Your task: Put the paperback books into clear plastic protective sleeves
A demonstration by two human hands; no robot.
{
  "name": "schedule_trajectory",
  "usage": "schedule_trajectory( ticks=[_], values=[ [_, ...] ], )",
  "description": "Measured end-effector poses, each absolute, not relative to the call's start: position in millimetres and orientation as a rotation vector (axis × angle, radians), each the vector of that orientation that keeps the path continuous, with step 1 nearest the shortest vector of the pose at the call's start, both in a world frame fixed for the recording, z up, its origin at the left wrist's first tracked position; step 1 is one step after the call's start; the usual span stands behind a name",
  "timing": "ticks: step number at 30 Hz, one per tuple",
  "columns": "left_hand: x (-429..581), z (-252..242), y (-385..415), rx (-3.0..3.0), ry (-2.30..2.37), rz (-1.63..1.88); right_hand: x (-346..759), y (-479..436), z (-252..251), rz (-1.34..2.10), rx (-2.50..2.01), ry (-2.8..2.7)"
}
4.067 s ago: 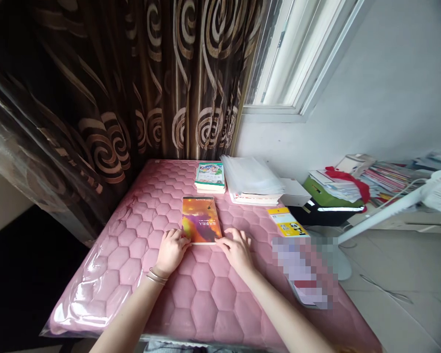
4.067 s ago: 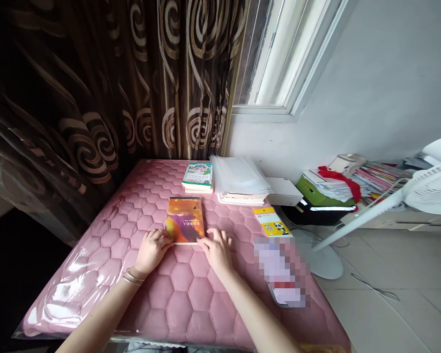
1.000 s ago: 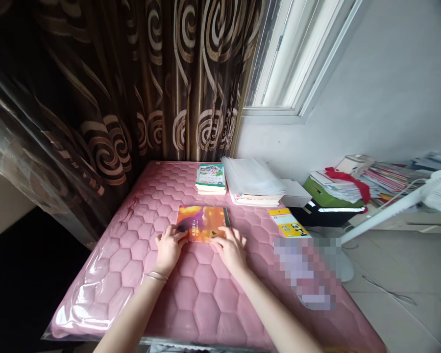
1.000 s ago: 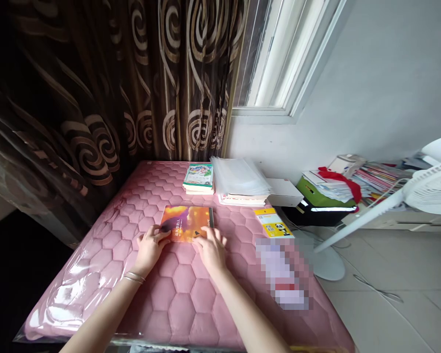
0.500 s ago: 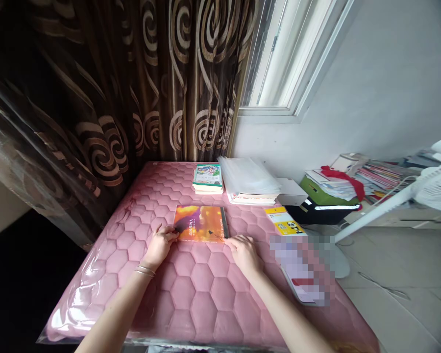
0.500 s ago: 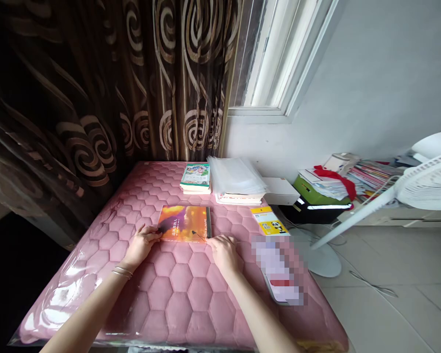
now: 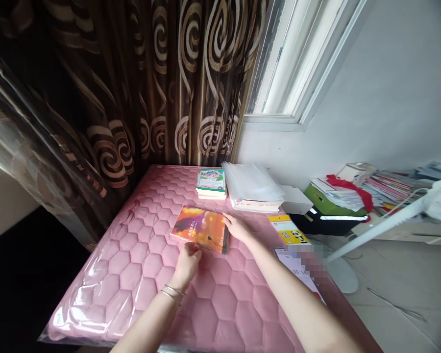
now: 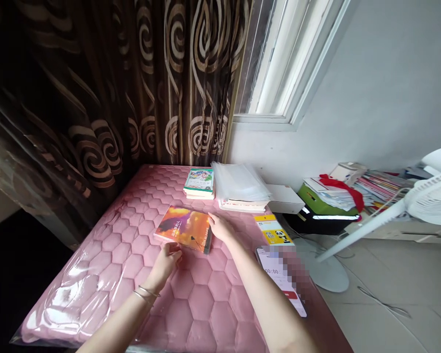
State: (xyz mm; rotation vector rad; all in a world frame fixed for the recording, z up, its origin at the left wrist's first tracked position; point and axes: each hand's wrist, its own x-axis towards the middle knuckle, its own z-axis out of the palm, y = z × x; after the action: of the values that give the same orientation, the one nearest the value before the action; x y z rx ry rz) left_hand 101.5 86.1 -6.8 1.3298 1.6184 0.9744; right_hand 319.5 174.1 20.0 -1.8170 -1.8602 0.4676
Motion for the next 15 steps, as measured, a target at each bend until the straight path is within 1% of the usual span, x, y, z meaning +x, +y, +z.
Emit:
schedule_trajectory(
  ticks=[3,7,11,15],
  values=[
    [110,-6,86,1.152,1.537,1.004,316,181,17,0.484,-1.898,-1.835],
    [95,5,92,1.018,1.537,1.049,311,154,20,0.489,-1.986,-1.765],
    [69,11,108,1.096,1.537,1.129,299,108,18,0.587,-2.025,-1.715],
    [53,11,123,1.238,1.526,1.095,282,76,8,0.79,-1.892,-1.579]
  ],
)
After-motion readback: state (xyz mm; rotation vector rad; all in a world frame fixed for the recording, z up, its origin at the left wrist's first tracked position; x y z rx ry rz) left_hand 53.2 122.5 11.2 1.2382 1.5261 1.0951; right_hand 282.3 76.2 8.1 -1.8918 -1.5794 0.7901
